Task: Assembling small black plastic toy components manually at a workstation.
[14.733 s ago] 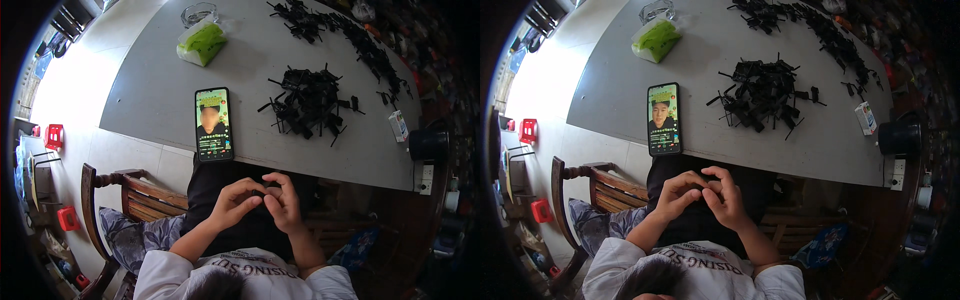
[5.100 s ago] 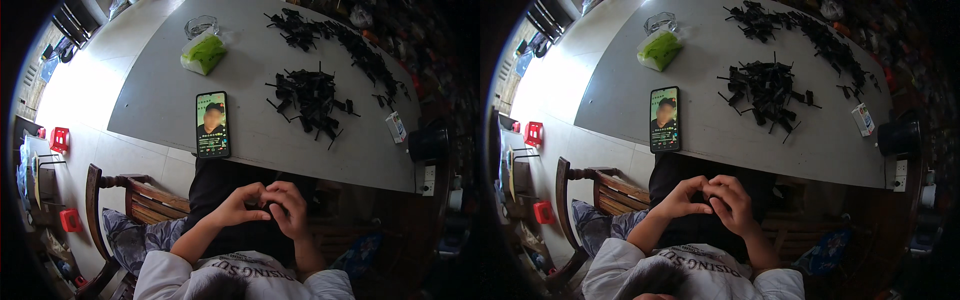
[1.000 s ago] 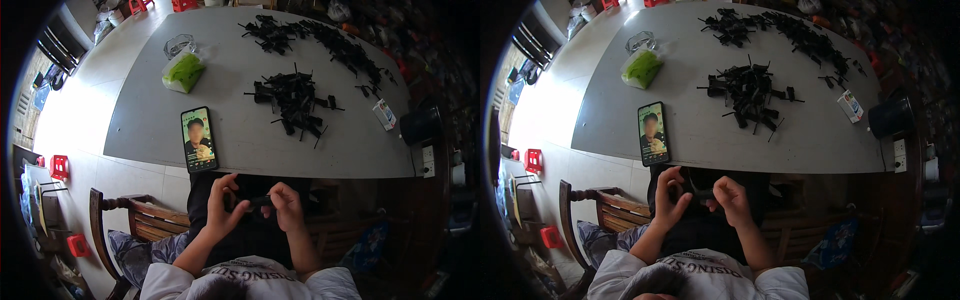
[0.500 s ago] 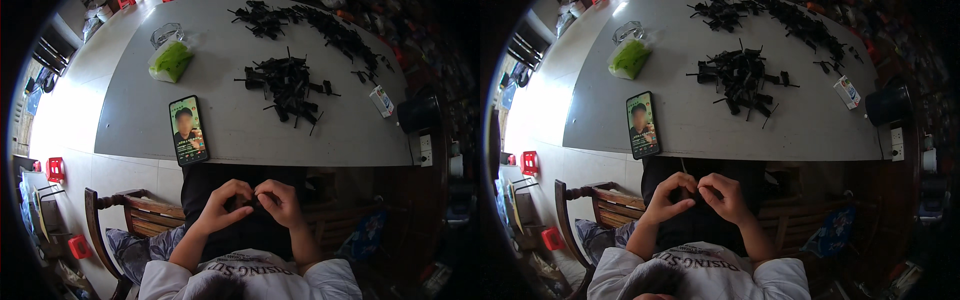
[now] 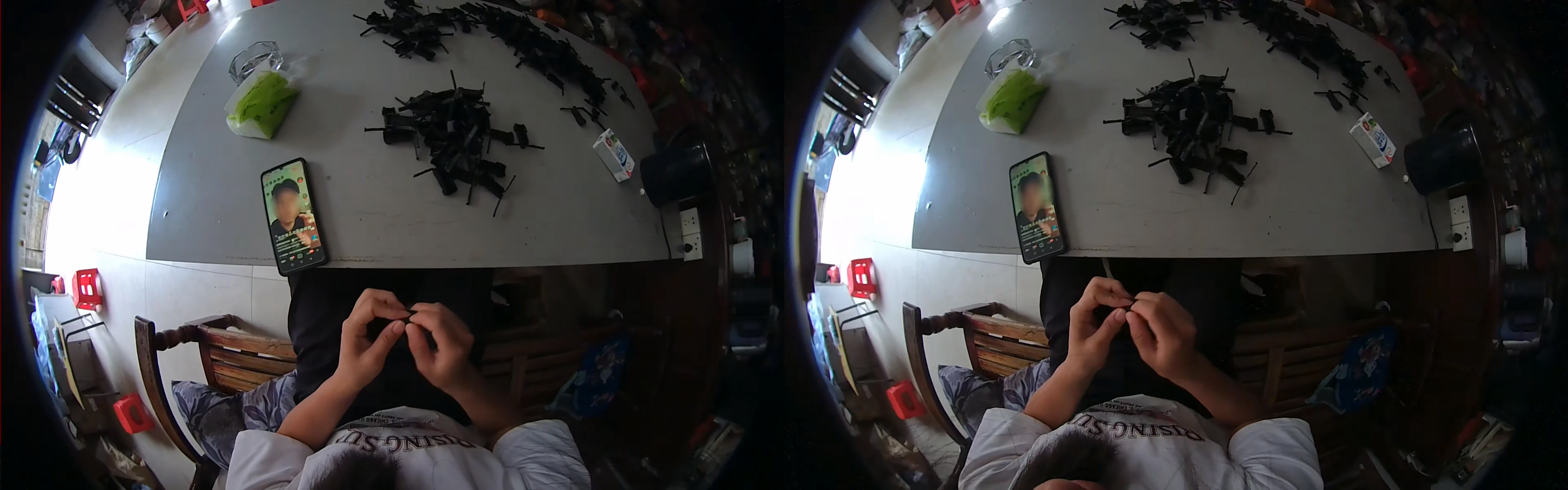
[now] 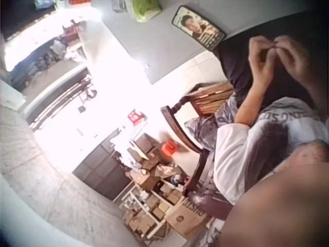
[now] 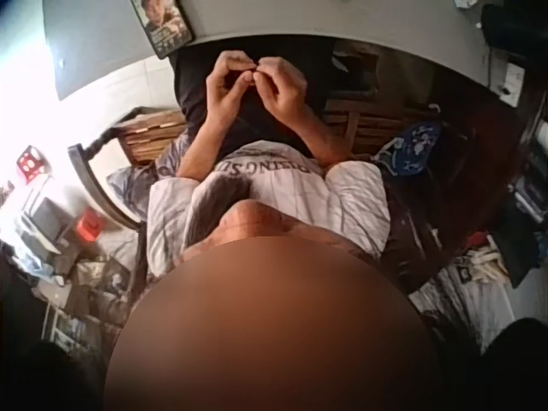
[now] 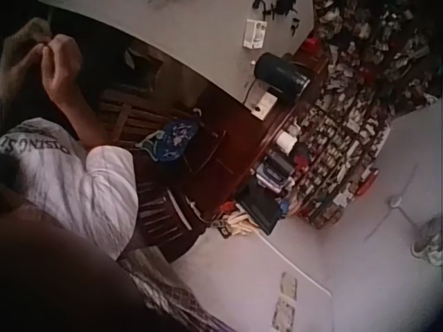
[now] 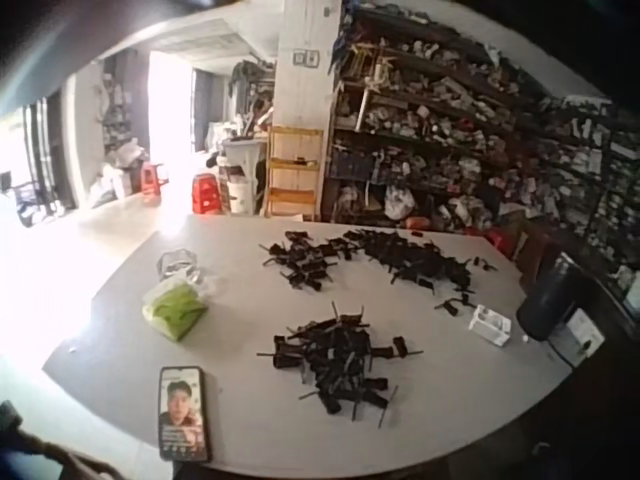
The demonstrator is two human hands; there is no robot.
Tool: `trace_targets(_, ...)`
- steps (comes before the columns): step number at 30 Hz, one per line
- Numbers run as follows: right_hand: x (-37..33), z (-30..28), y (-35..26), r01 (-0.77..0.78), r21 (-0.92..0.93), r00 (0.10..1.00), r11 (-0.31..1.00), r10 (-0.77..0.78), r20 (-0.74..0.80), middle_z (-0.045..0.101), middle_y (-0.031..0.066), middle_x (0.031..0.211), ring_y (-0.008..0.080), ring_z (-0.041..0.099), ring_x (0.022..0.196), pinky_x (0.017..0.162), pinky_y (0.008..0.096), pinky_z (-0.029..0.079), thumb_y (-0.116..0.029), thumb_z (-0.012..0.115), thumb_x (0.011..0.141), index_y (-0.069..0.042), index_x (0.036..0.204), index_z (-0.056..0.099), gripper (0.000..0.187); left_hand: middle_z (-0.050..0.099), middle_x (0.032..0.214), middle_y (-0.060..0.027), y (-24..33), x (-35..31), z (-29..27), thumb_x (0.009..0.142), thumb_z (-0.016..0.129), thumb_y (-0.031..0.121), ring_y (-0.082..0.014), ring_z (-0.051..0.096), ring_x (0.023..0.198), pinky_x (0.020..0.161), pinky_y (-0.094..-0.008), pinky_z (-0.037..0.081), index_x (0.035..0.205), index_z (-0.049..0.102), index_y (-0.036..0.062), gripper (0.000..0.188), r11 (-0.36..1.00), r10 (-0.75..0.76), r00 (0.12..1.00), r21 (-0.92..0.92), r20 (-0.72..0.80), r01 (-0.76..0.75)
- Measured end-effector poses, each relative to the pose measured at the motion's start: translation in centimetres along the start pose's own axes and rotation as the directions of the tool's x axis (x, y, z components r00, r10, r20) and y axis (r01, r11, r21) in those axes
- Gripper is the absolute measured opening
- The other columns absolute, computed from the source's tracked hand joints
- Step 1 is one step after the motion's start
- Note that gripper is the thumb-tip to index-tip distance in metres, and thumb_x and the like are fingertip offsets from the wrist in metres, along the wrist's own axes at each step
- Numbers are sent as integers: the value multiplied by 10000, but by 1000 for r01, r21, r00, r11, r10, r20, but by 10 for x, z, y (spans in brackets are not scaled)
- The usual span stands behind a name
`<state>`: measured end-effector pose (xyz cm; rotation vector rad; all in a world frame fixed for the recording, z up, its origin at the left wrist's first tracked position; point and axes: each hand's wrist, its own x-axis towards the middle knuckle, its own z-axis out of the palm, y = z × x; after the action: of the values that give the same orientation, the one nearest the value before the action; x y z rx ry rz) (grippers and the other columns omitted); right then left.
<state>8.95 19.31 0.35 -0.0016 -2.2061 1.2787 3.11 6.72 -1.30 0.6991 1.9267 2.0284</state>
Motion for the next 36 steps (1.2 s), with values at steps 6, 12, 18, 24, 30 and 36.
trace_targets(6, 13, -14, 9, 26, 5, 993, 1000, -27, 113, 609, 158, 864, 291, 620, 735, 657, 338, 494, -36, 589, 805, 12, 859, 560, 78, 531, 989, -102, 2, 3, 3, 806, 636, 96, -136, 512, 774, 716, -247, 420, 859, 591, -5, 122, 919, -241, 969, -311, 51, 244)
trace_targets(12, 74, -45, 85, -68, -511, 989, 857, -11, -150, 594, 156, 1014, 322, 586, 942, 818, 365, 467, -50, 591, 808, 7, 935, 571, 140, 547, 941, -111, -11, 6, -11, 860, 592, 176, -130, 506, 732, 605, -256, 414, 898, 582, 27, 154, 645, -368, 912, -657, 181, 390)
trace_targets(18, 72, -65, 125, -103, -737, 993, 668, 29, -113, 571, 139, 922, 308, 588, 849, 738, 369, 483, -10, 578, 799, -9, 951, 560, 153, 552, 882, -77, -24, 0, -22, 855, 597, 130, -127, 525, 716, 629, -238, 426, 866, 523, 49, 110, 512, -389, 884, -736, 261, 442)
trace_targets(24, 42, -70, 131, -205, -624, 978, 754, 136, -157, 538, 129, 901, 290, 577, 830, 667, 385, 495, -14, 579, 799, -28, 991, 542, 196, 557, 838, -54, -9, 10, -5, 838, 586, 31, -130, 550, 708, 665, -247, 445, 950, 523, 26, 129, 736, -429, 887, -503, 171, 453)
trace_targets(30, 80, -65, 119, -195, -706, 977, 681, 70, -202, 519, 115, 994, 289, 592, 800, 655, 383, 487, -117, 627, 797, -47, 1011, 530, 246, 565, 802, -38, -11, 14, -5, 828, 566, -7, -123, 557, 689, 638, -231, 444, 967, 541, 13, 143, 850, -361, 895, -301, 264, 432)
trace_targets(36, 62, -74, 97, -211, -742, 976, 636, 174, -128, 500, 120, 1026, 299, 503, 1019, 790, 382, 451, -174, 664, 754, -36, 879, 601, 196, 566, 766, -38, -1, 12, -6, 794, 600, -21, -128, 557, 635, 575, -241, 444, 1091, 552, 3, 303, 974, -84, 977, 224, 198, 38)
